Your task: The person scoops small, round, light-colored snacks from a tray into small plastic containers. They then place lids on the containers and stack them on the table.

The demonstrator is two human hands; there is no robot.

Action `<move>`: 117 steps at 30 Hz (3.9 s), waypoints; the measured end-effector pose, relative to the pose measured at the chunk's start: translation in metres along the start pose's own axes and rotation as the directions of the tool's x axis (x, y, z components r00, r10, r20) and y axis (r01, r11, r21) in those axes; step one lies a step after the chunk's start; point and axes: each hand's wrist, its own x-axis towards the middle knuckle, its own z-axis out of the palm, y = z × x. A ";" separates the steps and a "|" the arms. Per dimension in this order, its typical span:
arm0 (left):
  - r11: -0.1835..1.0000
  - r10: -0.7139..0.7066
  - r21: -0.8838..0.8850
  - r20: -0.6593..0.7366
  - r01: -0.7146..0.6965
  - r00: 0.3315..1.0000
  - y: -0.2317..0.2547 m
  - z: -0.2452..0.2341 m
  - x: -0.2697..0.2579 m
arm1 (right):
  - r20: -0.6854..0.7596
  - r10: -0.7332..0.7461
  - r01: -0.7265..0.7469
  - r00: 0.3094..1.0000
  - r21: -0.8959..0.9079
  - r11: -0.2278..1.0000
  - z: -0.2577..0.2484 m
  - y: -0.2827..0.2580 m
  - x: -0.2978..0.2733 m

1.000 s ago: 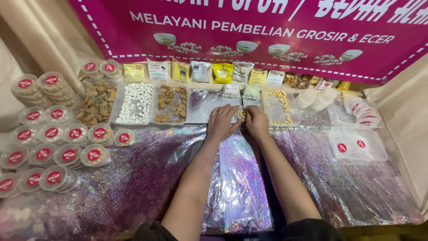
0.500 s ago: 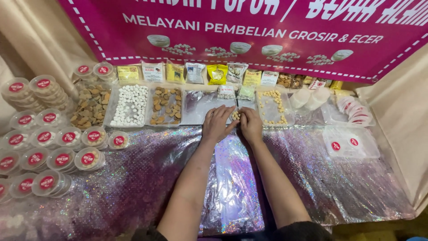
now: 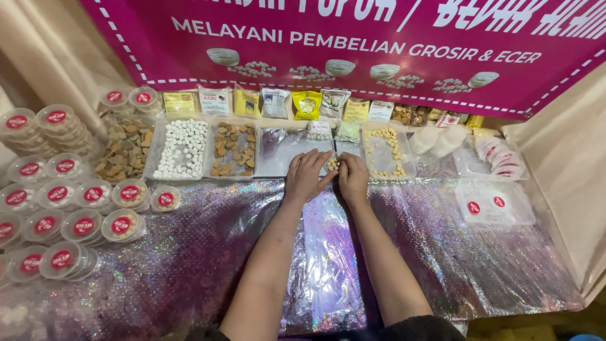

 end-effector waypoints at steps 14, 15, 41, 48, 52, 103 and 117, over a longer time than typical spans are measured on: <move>1.000 0.011 -0.024 -0.026 -0.012 1.000 0.001 -0.002 -0.001 | -0.027 -0.018 0.018 0.999 0.005 1.000 -0.004 -0.013 -0.002; 1.000 0.012 -0.014 -0.031 -0.012 0.999 0.000 -0.001 -0.001 | -0.026 -0.019 0.019 0.999 0.012 1.000 -0.005 -0.013 -0.002; 0.999 -0.031 -0.006 0.147 0.033 0.989 0.008 -0.017 0.010 | 0.073 0.227 -0.229 0.971 0.021 0.973 -0.020 -0.051 0.003; 0.999 -0.025 0.026 0.136 0.022 0.990 0.011 -0.025 0.009 | -0.239 -0.025 0.012 0.971 -0.057 0.998 -0.025 0.002 0.042; 1.000 -0.009 0.000 0.128 0.010 0.992 0.007 -0.018 0.009 | -0.169 0.156 -0.188 0.973 -0.198 0.962 -0.019 0.090 0.073; 0.999 -0.032 -0.001 0.113 0.033 0.993 0.007 -0.008 0.010 | 0.397 0.200 -0.137 0.896 -0.181 0.974 -0.017 0.013 0.047; 0.999 -0.035 0.038 0.152 0.029 0.988 0.016 -0.026 0.011 | 0.268 0.162 -0.115 0.950 -0.182 0.976 -0.044 0.001 0.053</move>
